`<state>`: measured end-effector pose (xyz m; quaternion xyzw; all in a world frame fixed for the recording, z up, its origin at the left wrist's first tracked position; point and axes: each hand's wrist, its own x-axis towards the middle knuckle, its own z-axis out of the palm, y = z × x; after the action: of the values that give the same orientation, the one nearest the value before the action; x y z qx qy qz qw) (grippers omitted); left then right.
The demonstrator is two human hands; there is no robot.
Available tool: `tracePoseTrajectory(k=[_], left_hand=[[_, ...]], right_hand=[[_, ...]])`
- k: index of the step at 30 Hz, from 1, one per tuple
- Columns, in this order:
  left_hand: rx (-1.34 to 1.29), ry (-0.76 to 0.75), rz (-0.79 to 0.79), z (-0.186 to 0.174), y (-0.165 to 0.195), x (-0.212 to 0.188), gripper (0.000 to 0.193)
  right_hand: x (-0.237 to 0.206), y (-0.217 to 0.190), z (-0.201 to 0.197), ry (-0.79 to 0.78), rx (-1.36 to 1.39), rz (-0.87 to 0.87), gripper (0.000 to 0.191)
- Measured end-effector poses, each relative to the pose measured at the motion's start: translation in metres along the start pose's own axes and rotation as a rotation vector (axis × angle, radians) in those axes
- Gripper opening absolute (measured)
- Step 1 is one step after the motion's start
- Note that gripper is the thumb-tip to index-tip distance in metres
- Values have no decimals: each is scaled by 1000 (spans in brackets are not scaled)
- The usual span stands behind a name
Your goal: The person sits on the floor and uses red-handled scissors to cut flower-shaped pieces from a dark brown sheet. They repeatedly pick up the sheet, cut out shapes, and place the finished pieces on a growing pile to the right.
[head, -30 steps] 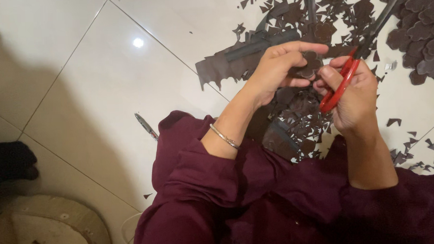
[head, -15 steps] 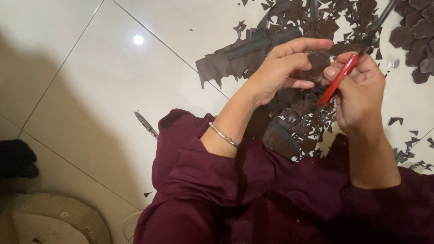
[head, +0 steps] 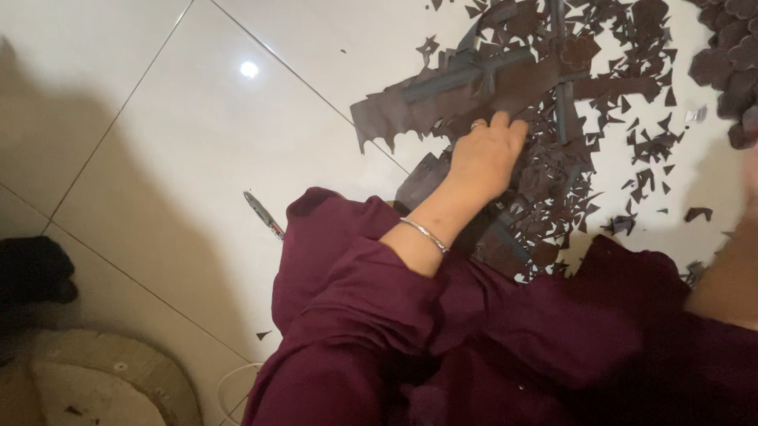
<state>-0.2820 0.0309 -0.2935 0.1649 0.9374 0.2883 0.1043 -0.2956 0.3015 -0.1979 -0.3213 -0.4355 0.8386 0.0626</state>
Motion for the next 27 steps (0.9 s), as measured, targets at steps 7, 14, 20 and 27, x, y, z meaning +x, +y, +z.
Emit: tracePoseTrajectory(k=[7,14,20,27], left_hand=[[-8,-8,15,11,-2,6,40],[-403,67,-12,-14,-8,18,22],[-552,236,-29,-28,-4,26,23],[-370,156,-8,-30,-4,18,25]], right_hand=[[-17,-3,-11,76,85,-9,13],[-26,21,19,-174,-45,82,19],[-23,47,28,-291,-318,-59,16],[13,85,42,-218,-937,-350,18]])
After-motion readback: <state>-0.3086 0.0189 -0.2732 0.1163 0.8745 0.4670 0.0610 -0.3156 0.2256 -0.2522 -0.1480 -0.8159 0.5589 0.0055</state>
